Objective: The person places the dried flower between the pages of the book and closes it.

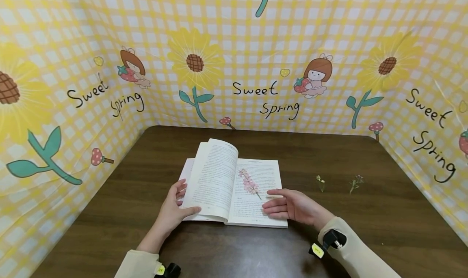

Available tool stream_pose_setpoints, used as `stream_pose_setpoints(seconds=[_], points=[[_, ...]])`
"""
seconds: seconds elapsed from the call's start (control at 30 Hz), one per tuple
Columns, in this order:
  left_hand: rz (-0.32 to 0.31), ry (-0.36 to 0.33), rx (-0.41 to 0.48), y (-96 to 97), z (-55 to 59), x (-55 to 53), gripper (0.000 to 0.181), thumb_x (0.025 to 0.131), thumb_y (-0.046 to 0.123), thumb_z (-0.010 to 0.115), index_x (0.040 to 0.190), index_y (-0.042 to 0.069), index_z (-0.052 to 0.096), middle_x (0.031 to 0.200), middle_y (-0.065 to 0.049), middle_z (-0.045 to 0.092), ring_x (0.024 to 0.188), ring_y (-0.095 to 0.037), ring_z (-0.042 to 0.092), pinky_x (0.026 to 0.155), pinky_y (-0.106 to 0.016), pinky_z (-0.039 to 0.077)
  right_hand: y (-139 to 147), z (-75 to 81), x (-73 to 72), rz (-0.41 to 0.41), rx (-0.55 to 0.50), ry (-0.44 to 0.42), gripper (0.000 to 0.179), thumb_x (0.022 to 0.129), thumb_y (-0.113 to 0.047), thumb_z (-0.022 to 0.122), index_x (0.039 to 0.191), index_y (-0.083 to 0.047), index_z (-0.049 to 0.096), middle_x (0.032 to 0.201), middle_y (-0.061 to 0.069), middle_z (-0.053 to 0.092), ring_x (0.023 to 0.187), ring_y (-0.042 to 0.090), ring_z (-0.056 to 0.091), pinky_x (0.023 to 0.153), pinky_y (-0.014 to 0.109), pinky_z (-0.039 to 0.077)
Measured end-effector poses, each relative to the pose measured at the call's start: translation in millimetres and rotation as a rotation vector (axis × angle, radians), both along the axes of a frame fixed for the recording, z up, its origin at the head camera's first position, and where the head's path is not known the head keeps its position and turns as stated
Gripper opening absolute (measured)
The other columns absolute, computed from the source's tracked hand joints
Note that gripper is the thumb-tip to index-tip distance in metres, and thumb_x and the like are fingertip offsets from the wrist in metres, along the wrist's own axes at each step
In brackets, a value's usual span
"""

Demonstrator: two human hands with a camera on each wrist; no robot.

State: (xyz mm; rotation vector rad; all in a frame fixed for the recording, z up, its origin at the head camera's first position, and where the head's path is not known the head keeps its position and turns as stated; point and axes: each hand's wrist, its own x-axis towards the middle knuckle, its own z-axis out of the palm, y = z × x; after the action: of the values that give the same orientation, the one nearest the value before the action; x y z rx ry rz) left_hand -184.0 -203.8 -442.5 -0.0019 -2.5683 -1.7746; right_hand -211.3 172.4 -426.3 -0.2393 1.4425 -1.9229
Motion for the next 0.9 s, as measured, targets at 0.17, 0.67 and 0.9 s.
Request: stream_pose_setpoints(seconds=[0.17, 0.67, 0.9], points=[[-0.003, 0.035, -0.029, 1.6, -1.0, 0.0, 0.095, 0.075, 0.002, 0.084, 0.150, -0.003, 0.026, 0.150, -0.026, 0.034, 0.135, -0.041, 0.034, 0.108, -0.053, 0.031, 5.0, -1.6, 3.5, -0.010, 0.010, 0.001, 0.060, 0.108, -0.025, 0.038, 0.149, 0.014, 0.019, 0.116, 0.019, 0.066, 0.107, 0.028, 0.067, 0.097, 0.042, 0.051], [-0.087, 0.454, -0.462, 19.0, 0.4, 11.2, 0.053, 0.069, -0.009, 0.081, 0.119, 0.002, 0.066, 0.128, -0.020, 0.058, 0.122, -0.045, 0.041, 0.095, -0.061, 0.034, 36.0, -4.2, 13.6, 0.018, -0.040, 0.060, 0.051, 0.110, -0.023, 0.032, 0.145, 0.013, 0.026, 0.113, 0.013, 0.067, 0.111, 0.027, 0.065, 0.099, 0.041, 0.049], [-0.143, 0.516, -0.592, 36.4, 5.5, 12.6, 0.049, 0.069, -0.016, 0.063, 0.110, 0.011, 0.070, 0.135, -0.013, 0.056, 0.125, -0.042, 0.042, 0.087, -0.062, 0.040, 54.9, -2.5, 17.3, -0.013, -0.026, 0.097, 0.045, 0.110, -0.025, 0.033, 0.143, 0.007, 0.034, 0.113, 0.013, 0.067, 0.110, 0.028, 0.066, 0.098, 0.041, 0.050]])
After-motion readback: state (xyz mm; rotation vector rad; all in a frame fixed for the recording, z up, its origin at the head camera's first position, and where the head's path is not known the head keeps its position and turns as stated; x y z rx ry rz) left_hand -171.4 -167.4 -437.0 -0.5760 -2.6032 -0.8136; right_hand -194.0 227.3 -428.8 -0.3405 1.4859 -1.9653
